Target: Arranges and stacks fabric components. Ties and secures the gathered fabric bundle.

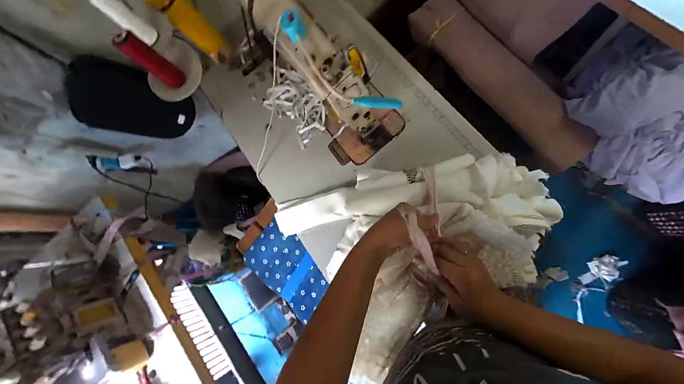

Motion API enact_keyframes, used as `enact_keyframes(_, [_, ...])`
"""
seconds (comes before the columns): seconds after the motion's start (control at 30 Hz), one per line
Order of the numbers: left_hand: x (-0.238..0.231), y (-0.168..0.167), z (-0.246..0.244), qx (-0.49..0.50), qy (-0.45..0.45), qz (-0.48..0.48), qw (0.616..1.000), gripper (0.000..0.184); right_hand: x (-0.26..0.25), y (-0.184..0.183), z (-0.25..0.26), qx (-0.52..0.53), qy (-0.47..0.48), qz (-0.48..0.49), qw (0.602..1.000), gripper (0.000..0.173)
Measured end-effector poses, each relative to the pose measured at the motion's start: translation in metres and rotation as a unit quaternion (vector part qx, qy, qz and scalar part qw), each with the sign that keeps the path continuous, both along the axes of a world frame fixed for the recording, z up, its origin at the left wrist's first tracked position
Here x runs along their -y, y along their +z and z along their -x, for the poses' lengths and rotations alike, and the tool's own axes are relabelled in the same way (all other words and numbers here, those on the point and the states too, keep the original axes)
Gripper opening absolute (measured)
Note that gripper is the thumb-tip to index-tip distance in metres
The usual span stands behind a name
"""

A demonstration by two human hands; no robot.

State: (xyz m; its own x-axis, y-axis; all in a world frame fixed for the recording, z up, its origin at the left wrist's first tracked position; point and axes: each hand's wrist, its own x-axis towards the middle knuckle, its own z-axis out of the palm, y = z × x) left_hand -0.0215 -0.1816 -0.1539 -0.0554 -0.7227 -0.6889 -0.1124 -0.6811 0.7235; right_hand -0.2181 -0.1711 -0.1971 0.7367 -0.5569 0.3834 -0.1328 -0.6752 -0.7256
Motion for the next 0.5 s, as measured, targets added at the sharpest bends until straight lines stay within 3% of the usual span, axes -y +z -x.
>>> enact_keyframes(0.13, [0.008,0.01,-0.001,0.061,-0.121,-0.005,0.991,0.023,-0.006,-0.003,-0.005,-0.032,-0.004,0.075,0.997,0.027])
enact_keyframes(0.23, [0.004,0.011,0.0,0.111,-0.119,0.027,0.986,0.031,0.014,0.0,0.006,-0.05,0.011,0.083,0.995,0.03])
enact_keyframes(0.33, [-0.002,0.011,0.001,0.168,-0.146,0.047,0.974,0.041,0.043,0.011,0.026,-0.216,0.094,0.076,0.969,0.083])
enact_keyframes(0.37, [-0.004,0.009,0.002,0.185,-0.17,0.053,0.967,0.043,0.046,0.009,0.029,-0.269,0.122,0.109,0.949,0.09])
enact_keyframes(0.43, [-0.007,0.005,0.006,0.201,-0.217,0.054,0.954,0.044,0.045,0.013,0.028,-0.364,0.182,0.097,0.908,0.071])
enact_keyframes(0.5, [-0.011,0.003,0.005,0.207,-0.227,0.057,0.95,0.043,0.045,0.043,0.022,-0.477,0.215,0.024,0.852,0.049])
